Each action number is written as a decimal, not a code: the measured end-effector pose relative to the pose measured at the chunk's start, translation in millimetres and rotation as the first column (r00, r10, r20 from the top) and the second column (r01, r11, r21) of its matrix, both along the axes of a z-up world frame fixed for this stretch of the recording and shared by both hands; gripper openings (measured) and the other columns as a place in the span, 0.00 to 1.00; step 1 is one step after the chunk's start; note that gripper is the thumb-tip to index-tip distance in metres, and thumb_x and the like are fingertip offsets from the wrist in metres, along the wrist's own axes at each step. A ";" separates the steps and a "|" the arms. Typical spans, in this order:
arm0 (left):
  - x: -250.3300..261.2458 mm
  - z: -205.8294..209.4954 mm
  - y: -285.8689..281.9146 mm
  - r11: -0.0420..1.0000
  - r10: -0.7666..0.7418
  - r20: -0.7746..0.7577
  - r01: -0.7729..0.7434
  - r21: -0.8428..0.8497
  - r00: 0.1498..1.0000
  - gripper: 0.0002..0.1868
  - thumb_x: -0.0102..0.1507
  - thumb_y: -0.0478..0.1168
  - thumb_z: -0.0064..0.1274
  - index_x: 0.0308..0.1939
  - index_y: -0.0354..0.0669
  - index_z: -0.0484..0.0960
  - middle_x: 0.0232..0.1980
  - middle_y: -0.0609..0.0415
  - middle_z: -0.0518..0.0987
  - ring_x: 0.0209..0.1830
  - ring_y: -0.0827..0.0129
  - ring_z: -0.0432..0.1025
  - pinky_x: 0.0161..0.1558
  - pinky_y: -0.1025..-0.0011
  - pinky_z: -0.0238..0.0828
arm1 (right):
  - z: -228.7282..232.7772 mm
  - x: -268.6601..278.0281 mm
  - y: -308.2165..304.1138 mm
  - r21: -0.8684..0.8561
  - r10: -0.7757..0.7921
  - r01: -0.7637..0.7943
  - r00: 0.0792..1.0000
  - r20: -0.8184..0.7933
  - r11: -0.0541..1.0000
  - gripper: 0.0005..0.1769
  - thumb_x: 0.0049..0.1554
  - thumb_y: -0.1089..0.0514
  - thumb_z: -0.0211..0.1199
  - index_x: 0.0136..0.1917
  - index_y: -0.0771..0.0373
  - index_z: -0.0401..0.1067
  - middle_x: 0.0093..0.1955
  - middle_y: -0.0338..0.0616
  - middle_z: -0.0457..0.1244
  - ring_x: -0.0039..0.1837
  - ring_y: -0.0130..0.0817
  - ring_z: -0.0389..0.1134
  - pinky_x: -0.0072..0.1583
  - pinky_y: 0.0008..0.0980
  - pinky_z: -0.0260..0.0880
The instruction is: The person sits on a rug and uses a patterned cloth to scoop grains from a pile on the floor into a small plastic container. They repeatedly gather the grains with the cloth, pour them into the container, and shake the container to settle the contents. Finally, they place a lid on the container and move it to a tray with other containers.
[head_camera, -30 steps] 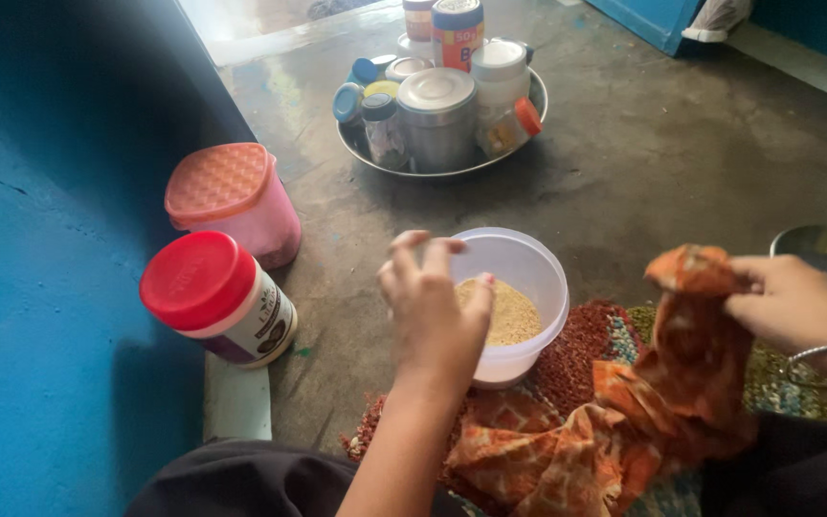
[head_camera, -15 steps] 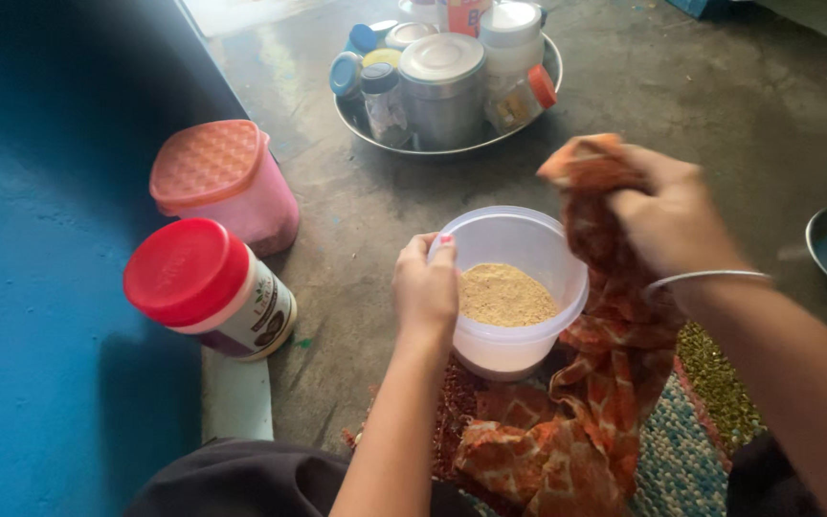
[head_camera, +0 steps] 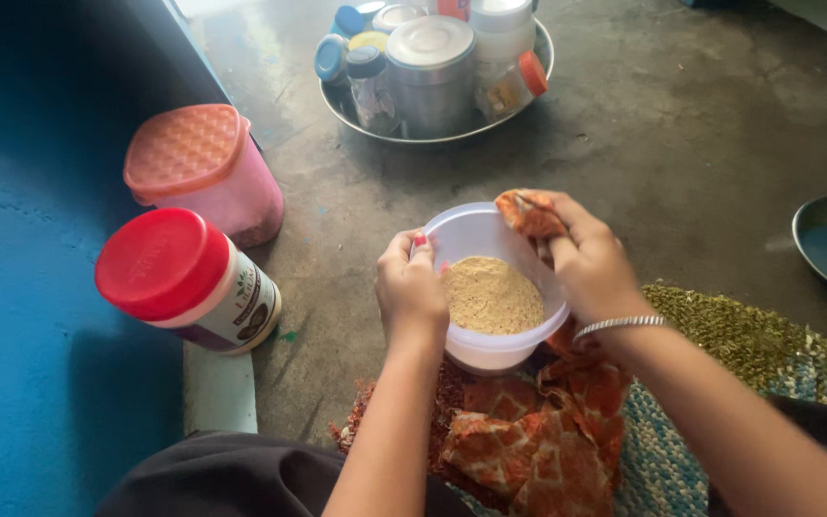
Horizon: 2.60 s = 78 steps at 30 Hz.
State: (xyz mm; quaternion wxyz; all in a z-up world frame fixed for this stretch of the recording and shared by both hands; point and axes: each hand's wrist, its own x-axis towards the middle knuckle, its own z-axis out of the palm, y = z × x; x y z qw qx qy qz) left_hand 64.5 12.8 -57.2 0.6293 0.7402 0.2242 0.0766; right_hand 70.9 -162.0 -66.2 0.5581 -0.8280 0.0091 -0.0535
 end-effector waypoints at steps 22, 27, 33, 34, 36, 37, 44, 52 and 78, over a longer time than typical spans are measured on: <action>-47.7 19.0 -4.2 0.938 0.118 -0.097 -0.079 0.338 0.988 0.20 0.66 0.54 0.48 0.45 0.44 0.85 0.46 0.47 0.84 0.49 0.55 0.78 0.54 0.58 0.71 | 19.6 -173.9 27.8 -0.218 -0.231 0.216 0.972 -0.047 0.952 0.32 0.47 0.60 0.71 0.66 0.57 0.75 0.49 0.49 0.74 0.51 0.36 0.76 0.59 0.31 0.70; -64.4 33.2 -0.7 0.965 0.035 -0.125 -0.001 0.262 0.992 0.17 0.62 0.52 0.53 0.45 0.45 0.84 0.38 0.51 0.85 0.31 0.60 0.80 0.39 0.60 0.77 | 30.3 -171.7 6.9 0.437 0.115 -0.033 0.980 -0.164 0.899 0.29 0.48 0.70 0.59 0.64 0.64 0.77 0.54 0.43 0.76 0.54 0.31 0.75 0.59 0.31 0.73; -87.3 55.0 1.0 0.994 -0.037 -0.084 0.046 0.101 0.996 0.16 0.57 0.40 0.54 0.48 0.41 0.79 0.33 0.46 0.84 0.22 0.61 0.79 0.30 0.60 0.79 | 96.8 -162.6 -50.2 0.430 0.096 0.036 0.954 -0.282 0.902 0.29 0.50 0.70 0.56 0.64 0.61 0.78 0.56 0.43 0.74 0.56 0.30 0.74 0.60 0.30 0.71; -90.0 60.6 0.0 0.991 -0.036 -0.084 0.046 0.124 0.996 0.16 0.57 0.39 0.54 0.48 0.41 0.79 0.33 0.47 0.83 0.23 0.59 0.79 0.32 0.59 0.79 | 110.2 -161.6 -58.7 0.443 0.097 0.039 0.955 -0.280 0.896 0.29 0.51 0.70 0.55 0.65 0.61 0.77 0.56 0.44 0.74 0.55 0.32 0.75 0.60 0.31 0.71; -93.4 71.0 -1.9 0.966 -0.049 -0.002 0.048 0.256 0.999 0.17 0.56 0.40 0.55 0.49 0.45 0.82 0.32 0.47 0.84 0.30 0.60 0.79 0.37 0.59 0.75 | 134.0 -159.7 -76.6 0.436 0.046 0.083 0.960 -0.277 0.896 0.28 0.52 0.69 0.54 0.64 0.61 0.77 0.55 0.46 0.74 0.54 0.34 0.74 0.59 0.33 0.71; -95.8 75.3 -2.8 0.946 -0.058 0.035 0.043 0.320 0.998 0.17 0.56 0.40 0.55 0.49 0.46 0.83 0.32 0.47 0.84 0.33 0.61 0.79 0.40 0.60 0.74 | 144.5 -158.4 -84.1 0.433 0.021 0.107 0.960 -0.279 0.895 0.27 0.53 0.69 0.54 0.64 0.62 0.77 0.54 0.47 0.74 0.54 0.35 0.74 0.59 0.34 0.71; -92.5 71.3 -0.2 0.977 -0.172 0.091 0.157 0.147 0.981 0.21 0.53 0.36 0.51 0.50 0.44 0.86 0.33 0.46 0.84 0.36 0.59 0.80 0.42 0.61 0.76 | 186.3 -138.1 -118.4 0.028 -0.207 0.206 0.978 0.023 0.978 0.30 0.51 0.73 0.51 0.65 0.58 0.75 0.54 0.47 0.72 0.54 0.38 0.73 0.61 0.35 0.73; -70.1 50.3 -13.5 0.840 -0.541 0.103 0.532 0.106 0.834 0.30 0.43 0.32 0.47 0.48 0.40 0.90 0.42 0.45 0.88 0.41 0.63 0.79 0.47 0.70 0.75 | 195.9 -140.2 -105.0 -0.644 -0.162 0.145 0.986 0.033 0.751 0.33 0.52 0.72 0.51 0.66 0.50 0.77 0.49 0.49 0.74 0.44 0.45 0.75 0.50 0.39 0.78; -24.0 14.4 -36.9 0.836 -0.547 0.149 0.530 0.140 0.824 0.15 0.50 0.36 0.51 0.38 0.35 0.86 0.32 0.48 0.84 0.32 0.65 0.78 0.38 0.68 0.74 | 58.4 6.5 -32.7 0.414 0.557 -0.375 0.621 -0.552 0.829 0.25 0.61 0.44 0.52 0.64 0.59 0.72 0.50 0.38 0.70 0.46 0.19 0.72 0.46 0.23 0.73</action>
